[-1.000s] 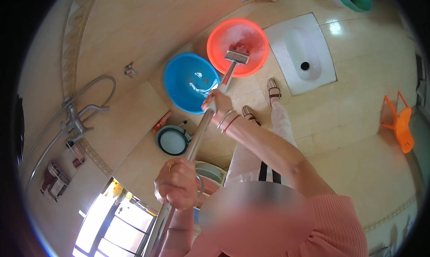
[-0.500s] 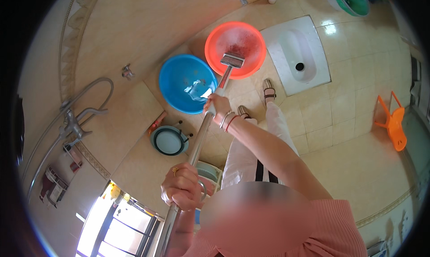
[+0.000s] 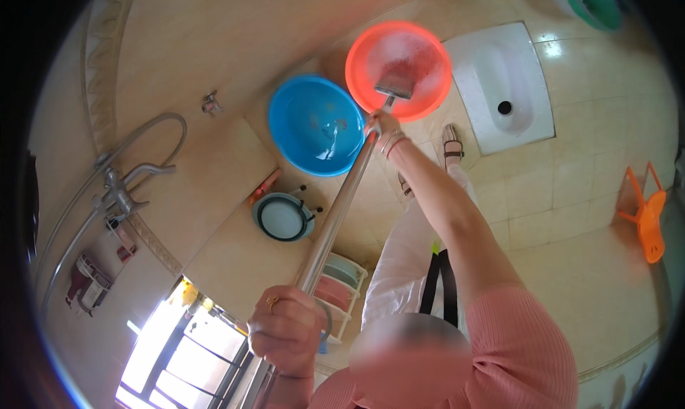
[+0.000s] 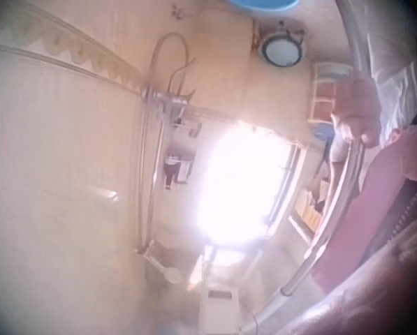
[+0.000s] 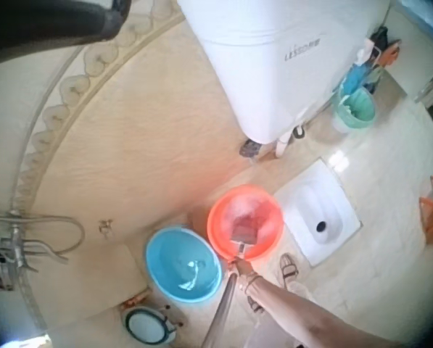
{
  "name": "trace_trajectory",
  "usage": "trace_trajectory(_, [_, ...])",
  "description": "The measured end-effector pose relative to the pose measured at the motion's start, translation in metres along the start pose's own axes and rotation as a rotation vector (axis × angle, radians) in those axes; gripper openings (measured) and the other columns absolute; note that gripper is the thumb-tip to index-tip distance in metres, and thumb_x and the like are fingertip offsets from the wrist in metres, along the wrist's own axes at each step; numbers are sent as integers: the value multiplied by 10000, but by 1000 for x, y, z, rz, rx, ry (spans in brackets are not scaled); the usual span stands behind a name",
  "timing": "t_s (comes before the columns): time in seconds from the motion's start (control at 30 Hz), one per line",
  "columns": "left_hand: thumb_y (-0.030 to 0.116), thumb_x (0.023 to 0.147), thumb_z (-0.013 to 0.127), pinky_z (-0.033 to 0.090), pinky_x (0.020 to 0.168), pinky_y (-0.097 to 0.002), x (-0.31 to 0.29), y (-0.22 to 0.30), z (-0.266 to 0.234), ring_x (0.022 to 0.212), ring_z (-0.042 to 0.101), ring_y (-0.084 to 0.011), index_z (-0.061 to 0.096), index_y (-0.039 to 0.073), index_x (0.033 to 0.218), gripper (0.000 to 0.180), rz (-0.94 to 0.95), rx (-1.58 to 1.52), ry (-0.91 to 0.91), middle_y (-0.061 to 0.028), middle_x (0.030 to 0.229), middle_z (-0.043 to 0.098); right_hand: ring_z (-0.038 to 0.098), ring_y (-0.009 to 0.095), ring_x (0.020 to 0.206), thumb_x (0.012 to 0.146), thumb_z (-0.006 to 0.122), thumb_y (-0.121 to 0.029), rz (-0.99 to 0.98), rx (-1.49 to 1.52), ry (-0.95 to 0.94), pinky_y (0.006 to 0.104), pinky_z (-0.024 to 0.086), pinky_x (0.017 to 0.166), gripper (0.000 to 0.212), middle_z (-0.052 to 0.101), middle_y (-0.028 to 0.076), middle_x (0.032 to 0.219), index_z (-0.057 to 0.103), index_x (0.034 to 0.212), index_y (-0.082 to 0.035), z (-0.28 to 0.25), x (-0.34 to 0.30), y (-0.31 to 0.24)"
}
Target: The person prepares a mop by dipping it into a bucket and wringing it out. They then proceed to mop the tiled floor in a bedroom, moving around furniture such as a bed and a chair. The person briefly adjusts a hanging bag before continuing to mop the floor area near the window.
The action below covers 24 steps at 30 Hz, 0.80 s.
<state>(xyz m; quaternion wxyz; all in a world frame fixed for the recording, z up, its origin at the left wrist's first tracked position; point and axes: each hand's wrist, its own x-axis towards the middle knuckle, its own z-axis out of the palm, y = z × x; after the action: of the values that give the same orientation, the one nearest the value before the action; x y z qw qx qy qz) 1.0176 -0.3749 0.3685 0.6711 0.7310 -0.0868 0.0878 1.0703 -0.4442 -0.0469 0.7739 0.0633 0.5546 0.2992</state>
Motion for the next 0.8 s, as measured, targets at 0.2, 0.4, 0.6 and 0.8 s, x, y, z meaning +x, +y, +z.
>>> trace_trajectory(0.2, [58, 816, 412, 323, 369, -291, -9, 0, 3, 379, 392, -143, 374, 104, 605, 219, 66, -64, 25, -16, 459, 410, 435, 203, 426, 803, 510, -33, 65, 113, -36, 337, 400, 426, 135, 425, 70, 527, 432, 693, -47, 48, -156, 104])
trace_trajectory(0.4, [124, 870, 427, 348, 394, -292, -6, 0, 7, 372, 380, -144, 303, 112, 592, 305, 42, -69, -5, -14, 462, 418, 486, 226, 463, 805, 525, -61, 34, 83, -74, 360, 433, 457, 117, 480, 93, 550, 455, 717, -26, 74, -241, 142])
trace_trajectory(0.6, [54, 824, 424, 358, 409, -290, -2, 7, 6, 377, 381, -138, 285, 113, 596, 274, -21, -37, 30, -6, 472, 405, 508, 242, 460, 813, 528, -72, -93, -191, -1, 378, 443, 443, 98, 507, 113, 564, 483, 755, -8, 79, -221, 131])
trace_trajectory(0.8, [-2, 832, 481, 376, 390, -311, -1, 4, 3, 393, 411, -174, 339, 74, 683, 220, -11, -32, -109, -27, 511, 424, 511, 252, 461, 832, 519, -70, -12, -154, 22, 397, 451, 434, 85, 498, 124, 557, 504, 787, 0, 30, -117, 70])
